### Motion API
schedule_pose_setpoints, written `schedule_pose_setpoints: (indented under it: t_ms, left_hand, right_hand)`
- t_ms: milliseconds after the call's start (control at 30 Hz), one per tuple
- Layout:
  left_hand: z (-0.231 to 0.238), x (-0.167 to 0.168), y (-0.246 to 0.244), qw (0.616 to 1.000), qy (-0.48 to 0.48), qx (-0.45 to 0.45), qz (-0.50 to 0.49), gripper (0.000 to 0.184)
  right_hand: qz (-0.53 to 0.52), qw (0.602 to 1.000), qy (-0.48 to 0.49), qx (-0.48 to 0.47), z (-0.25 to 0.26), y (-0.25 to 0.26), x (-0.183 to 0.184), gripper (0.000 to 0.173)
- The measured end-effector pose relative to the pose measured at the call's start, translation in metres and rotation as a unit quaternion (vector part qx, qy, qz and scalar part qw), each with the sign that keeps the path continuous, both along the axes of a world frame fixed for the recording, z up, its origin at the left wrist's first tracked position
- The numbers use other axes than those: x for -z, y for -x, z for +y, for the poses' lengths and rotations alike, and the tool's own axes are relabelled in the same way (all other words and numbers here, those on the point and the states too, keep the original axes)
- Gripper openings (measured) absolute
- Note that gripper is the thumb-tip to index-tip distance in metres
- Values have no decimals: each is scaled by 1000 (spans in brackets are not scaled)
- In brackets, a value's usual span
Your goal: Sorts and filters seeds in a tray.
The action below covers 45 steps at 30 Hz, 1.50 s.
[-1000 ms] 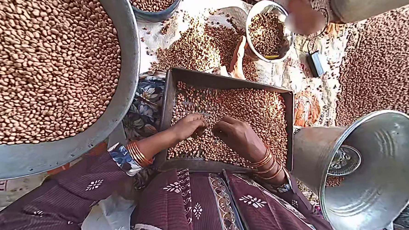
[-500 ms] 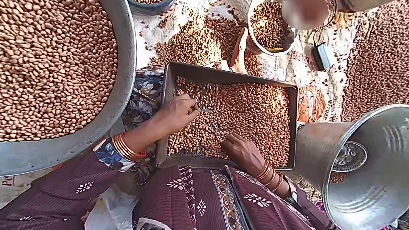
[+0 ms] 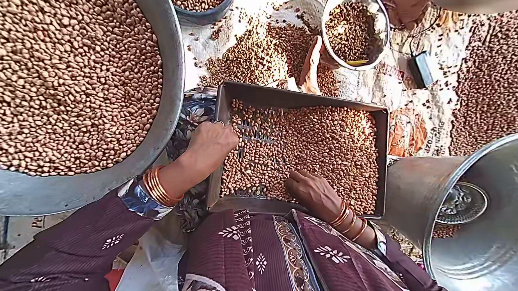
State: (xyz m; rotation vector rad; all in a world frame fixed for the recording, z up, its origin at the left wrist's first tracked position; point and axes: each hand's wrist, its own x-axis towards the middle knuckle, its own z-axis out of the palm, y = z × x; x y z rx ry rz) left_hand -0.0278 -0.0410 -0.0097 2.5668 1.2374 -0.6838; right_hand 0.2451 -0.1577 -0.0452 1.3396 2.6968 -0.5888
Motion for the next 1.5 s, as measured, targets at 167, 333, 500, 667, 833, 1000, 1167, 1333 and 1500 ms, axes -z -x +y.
schedule_pose_setpoints:
  t_ms: [167, 333, 500, 667, 833, 1000, 1167, 1333, 1500]
  left_hand:
    - [-3, -1, -13, 998, 23, 18, 59, 15]
    - [-5, 3, -15, 998, 11, 21, 59, 11]
    - [-6, 8, -17, 999, 8, 1, 50, 9]
    - [10, 17, 3, 972, -14, -74, -222, 16]
    - [42, 1, 8, 770, 240, -310, -504, 20]
    - [51, 1, 7, 800, 290, -314, -422, 25]
    - [46, 7, -4, 937, 167, -169, -258, 19]
    - [42, -6, -12, 995, 73, -61, -43, 11]
    - [26, -1, -17, 999, 27, 20, 38, 16]
  right_hand:
    - [26, 985, 153, 72, 27, 8, -18, 18]
    - [69, 983, 67, 156, 76, 10, -29, 8]
    - [98, 983, 25, 155, 112, 24, 1, 9]
    - [72, 988, -9, 137, 114, 37, 22, 11]
    - [47, 989, 26, 140, 116, 37, 15, 10]
    - [91, 981, 81, 148, 119, 47, 4, 11]
    - [157, 982, 46, 92, 114, 63, 17, 8]
    - [112, 992, 0, 50, 108, 71, 30, 8]
    - [98, 993, 11, 61, 107, 73, 28, 8]
